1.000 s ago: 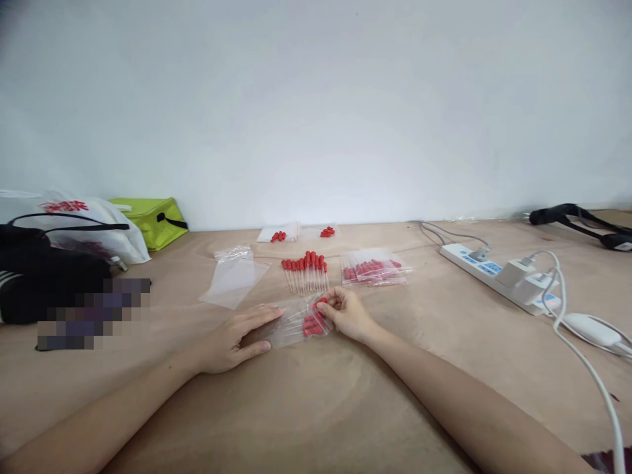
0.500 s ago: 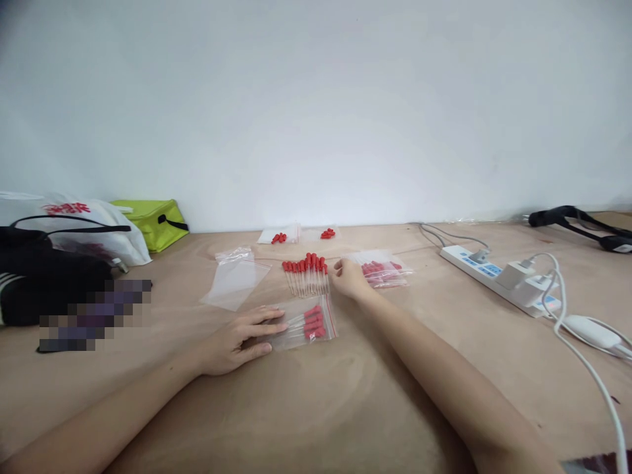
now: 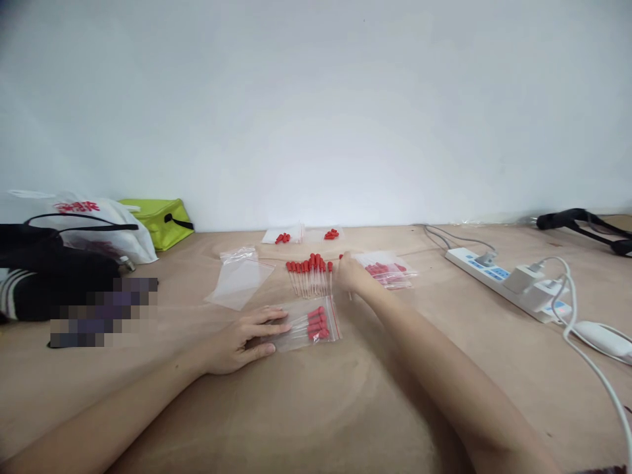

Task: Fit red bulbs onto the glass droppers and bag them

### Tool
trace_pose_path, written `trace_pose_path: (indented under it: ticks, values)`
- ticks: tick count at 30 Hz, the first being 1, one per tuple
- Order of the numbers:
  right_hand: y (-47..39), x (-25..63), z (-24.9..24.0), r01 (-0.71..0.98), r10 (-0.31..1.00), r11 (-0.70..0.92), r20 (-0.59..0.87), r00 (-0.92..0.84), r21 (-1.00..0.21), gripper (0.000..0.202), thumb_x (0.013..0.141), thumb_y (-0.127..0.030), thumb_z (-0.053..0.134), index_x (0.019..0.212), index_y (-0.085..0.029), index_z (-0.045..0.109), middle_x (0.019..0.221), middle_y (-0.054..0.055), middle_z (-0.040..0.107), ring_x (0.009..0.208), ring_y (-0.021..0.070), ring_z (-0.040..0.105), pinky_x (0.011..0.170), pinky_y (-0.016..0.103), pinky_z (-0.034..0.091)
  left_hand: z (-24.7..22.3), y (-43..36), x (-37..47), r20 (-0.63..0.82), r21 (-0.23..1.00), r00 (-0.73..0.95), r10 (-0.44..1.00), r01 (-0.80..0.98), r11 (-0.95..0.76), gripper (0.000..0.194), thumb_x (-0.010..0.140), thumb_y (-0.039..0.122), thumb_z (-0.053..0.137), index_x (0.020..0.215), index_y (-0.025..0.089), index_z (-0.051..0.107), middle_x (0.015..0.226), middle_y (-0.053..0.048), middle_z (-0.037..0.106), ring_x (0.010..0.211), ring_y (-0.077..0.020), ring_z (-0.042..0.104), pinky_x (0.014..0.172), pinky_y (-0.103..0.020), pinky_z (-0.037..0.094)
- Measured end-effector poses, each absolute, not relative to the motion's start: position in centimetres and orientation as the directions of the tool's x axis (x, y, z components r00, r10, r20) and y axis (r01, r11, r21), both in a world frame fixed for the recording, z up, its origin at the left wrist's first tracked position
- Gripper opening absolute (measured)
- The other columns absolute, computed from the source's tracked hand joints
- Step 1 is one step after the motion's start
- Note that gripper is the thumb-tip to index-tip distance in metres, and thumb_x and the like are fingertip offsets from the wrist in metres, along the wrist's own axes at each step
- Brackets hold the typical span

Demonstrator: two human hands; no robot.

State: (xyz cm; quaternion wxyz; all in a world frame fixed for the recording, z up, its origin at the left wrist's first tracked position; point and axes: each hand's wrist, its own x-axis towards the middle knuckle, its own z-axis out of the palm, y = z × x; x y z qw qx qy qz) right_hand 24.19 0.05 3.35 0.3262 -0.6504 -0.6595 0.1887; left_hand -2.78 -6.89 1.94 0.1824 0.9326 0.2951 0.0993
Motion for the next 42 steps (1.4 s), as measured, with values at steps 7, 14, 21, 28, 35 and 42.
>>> trace_pose_path:
  ticks: [7, 14, 21, 28, 35, 42]
  values:
    - [-5.8, 26.2, 0.7, 0.241, 0.916, 0.227, 0.291, 0.276, -0.943, 0.051, 0.072, -0.034, 0.051, 0.112, -0.023, 0.022, 0.061, -0.008, 0.045, 0.043, 0.0111, 0.05, 0.041, 0.025, 0.042, 2.0, -6.8, -2.6, 0.115, 0.408, 0.828, 0.548, 0.464, -0.786, 0.036, 0.084, 0.034, 0.046, 0.12, 0.032, 0.046, 0.133, -0.001, 0.04, 0.122, -0.0211, 0.034, 0.103, -0.043, 0.024]
    - [-6.8, 24.6, -0.9, -0.06, 0.908, 0.279, 0.242, 0.342, -0.959, 0.051, 0.064, -0.042, 0.063, 0.092, -0.025, 0.024, 0.062, -0.008, 0.051, 0.053, 0.0142, 0.058, 0.055, 0.032, 0.052, 2.2, -6.9, -2.7, 0.077, 0.377, 0.828, 0.555, 0.491, -0.785, 0.037, 0.085, 0.036, 0.044, 0.122, 0.033, 0.044, 0.134, -0.001, 0.038, 0.123, -0.0212, 0.033, 0.104, -0.044, 0.021]
    - [-7.1, 24.5, -1.4, -0.102, 0.941, 0.229, 0.193, 0.279, -0.968, 0.052, 0.062, -0.045, 0.065, 0.09, -0.025, 0.026, 0.061, -0.009, 0.052, 0.048, 0.013, 0.057, 0.05, 0.029, 0.051, 2.3, -7.0, -2.7, 0.081, 0.405, 0.815, 0.574, 0.499, -0.766, 0.045, 0.085, 0.038, 0.044, 0.128, 0.032, 0.035, 0.133, -0.001, 0.038, 0.123, -0.0215, 0.032, 0.104, -0.044, 0.022]
    - [-7.7, 23.5, -0.6, -0.215, 0.965, 0.178, 0.129, 0.227, -0.96, 0.043, 0.061, -0.048, 0.063, 0.083, -0.023, 0.035, 0.065, -0.005, 0.055, 0.058, 0.0122, 0.06, 0.059, 0.029, 0.051, 2.3, -7.1, -2.7, 0.074, 0.397, 0.806, 0.587, 0.516, -0.759, 0.05, 0.084, 0.04, 0.043, 0.131, 0.027, 0.031, 0.134, -0.002, 0.038, 0.124, -0.0225, 0.031, 0.104, -0.043, 0.022]
    - [-8.1, 23.0, -0.4, 0.039, 0.999, 0.025, 0.023, -0.047, -0.999, 0.033, 0.06, -0.043, 0.066, 0.074, -0.019, 0.047, 0.05, -0.007, 0.052, 0.037, 0.0058, 0.044, 0.034, 0.017, 0.034, 2.4, -7.2, -2.6, 0.065, 0.383, 0.807, 0.588, 0.524, -0.761, 0.053, 0.085, 0.04, 0.042, 0.133, 0.027, 0.026, 0.135, -0.003, 0.035, 0.124, -0.022, 0.031, 0.104, -0.042, 0.023]
    - [-6.4, 22.4, -0.8, 0.089, 0.991, -0.04, -0.051, -0.12, -0.995, 0.032, 0.061, -0.046, 0.061, 0.066, -0.014, 0.059, 0.054, 0.001, 0.06, 0.04, 0.0098, 0.049, 0.036, 0.021, 0.034, 2.6, -7.3, -2.4, 0.053, 0.366, 0.801, 0.596, 0.54, -0.758, 0.052, 0.085, 0.039, 0.042, 0.133, 0.025, 0.027, 0.135, -0.004, 0.036, 0.124, -0.0217, 0.031, 0.104, -0.042, 0.023]
